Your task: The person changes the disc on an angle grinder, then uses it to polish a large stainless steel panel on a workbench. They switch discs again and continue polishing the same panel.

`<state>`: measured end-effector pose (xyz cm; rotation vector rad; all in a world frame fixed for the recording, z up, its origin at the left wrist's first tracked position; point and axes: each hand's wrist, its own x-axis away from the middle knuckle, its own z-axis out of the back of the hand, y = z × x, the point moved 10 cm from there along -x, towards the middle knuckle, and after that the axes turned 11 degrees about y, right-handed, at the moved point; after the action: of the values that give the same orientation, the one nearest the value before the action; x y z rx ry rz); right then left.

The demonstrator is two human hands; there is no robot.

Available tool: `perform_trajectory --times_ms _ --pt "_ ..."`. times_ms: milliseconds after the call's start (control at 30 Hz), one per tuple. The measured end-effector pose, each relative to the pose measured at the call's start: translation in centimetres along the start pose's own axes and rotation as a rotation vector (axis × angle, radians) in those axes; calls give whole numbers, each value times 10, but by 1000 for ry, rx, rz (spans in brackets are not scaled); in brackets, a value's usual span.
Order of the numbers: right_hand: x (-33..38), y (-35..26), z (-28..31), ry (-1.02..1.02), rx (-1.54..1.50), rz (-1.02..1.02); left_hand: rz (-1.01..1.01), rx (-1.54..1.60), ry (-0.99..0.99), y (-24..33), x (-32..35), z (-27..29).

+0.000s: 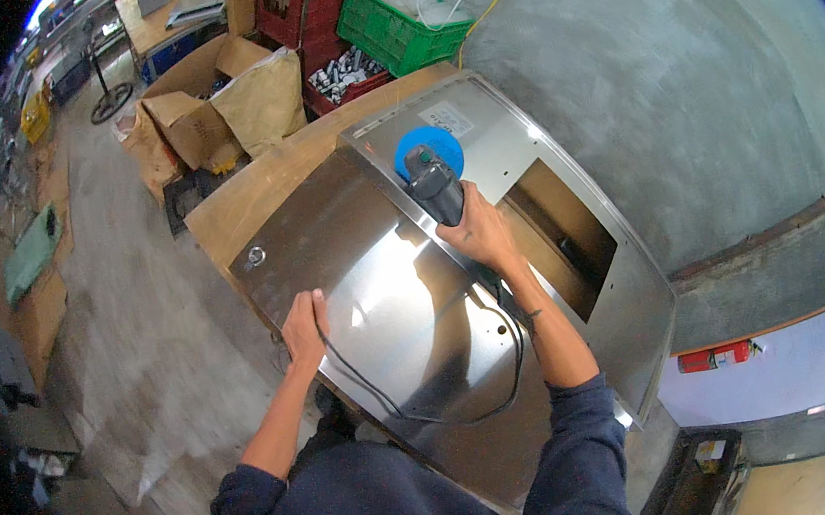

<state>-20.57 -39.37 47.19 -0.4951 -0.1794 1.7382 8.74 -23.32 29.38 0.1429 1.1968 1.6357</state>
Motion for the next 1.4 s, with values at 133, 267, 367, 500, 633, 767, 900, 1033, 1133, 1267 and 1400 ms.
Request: perform_trajectory --times_ms 133,267,367,500,633,767,900,1033,1133,1267,1400 --pt "27 21 12 16 -4 13 112 9 29 -5 47 38" --pt "57 40 28 18 -44 21 206 54 30 -10 106 74" --pt "81 58 39 18 -76 36 365 48 -21 -16 162 92" --pt "114 88 57 13 -79 63 495 41 30 -3 239 123" --pt "154 123 76 24 -64 85 532 -25 80 14 309 136" --pt "200 152 103 41 -56 95 496 -75 131 24 364 136" --pt "243 178 124 -40 -27 -4 469 -56 86 38 391 133" --pt "282 205 147 8 6 2 469 -43 32 59 396 123" --pt "311 225 163 44 8 0 486 -3 -13 78 398 114" --pt "348 251 179 28 4 -50 402 3 -29 97 402 104" --pt "383 271 195 26 -14 -112 348 5 -89 116 408 96"
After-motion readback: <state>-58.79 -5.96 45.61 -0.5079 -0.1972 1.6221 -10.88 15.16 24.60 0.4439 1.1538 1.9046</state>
